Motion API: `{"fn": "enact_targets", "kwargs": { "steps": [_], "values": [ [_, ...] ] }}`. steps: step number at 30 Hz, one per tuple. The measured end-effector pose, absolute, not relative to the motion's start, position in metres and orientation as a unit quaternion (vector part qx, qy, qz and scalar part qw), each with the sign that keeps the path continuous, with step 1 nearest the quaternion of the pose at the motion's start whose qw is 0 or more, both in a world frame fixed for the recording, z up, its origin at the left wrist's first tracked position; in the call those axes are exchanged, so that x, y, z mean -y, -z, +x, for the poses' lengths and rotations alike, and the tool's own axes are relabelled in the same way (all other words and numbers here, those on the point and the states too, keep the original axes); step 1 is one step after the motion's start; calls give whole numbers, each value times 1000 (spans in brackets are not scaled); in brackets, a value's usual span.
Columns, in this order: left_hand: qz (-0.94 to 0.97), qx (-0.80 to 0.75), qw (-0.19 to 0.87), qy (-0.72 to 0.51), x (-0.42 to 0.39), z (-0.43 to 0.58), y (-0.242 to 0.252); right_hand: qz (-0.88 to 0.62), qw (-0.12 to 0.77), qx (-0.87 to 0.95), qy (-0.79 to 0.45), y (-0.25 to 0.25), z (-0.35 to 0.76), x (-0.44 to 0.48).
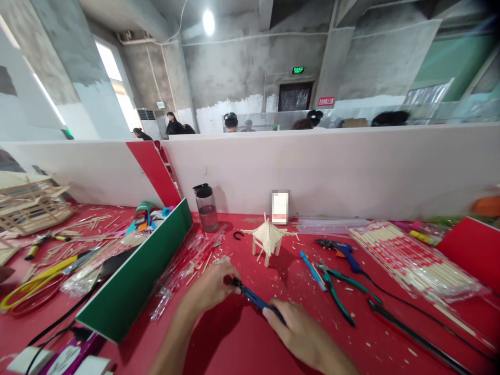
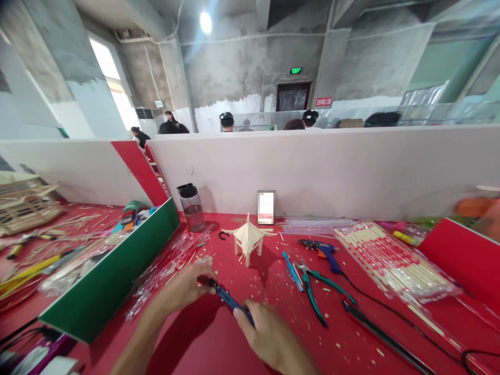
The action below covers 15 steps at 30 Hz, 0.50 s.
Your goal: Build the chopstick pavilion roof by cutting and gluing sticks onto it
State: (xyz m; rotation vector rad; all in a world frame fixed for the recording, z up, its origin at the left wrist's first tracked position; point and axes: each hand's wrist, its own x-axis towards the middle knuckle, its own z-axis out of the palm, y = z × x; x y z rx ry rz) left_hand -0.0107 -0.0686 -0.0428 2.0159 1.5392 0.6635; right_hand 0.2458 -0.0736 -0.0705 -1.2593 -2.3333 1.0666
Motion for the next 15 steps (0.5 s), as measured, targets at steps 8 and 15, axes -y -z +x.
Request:
{"fn": "enact_targets", "kwargs": {
  "steps": [8, 15],
  "values": [
    [748, -559, 252, -251, 67, -13, 45, -429, 152, 806, -378, 68, 246, 72],
    [744, -562, 257, -256, 69, -10, 40, -431, 148, 804, -382, 67, 248, 71]
  ]
}}
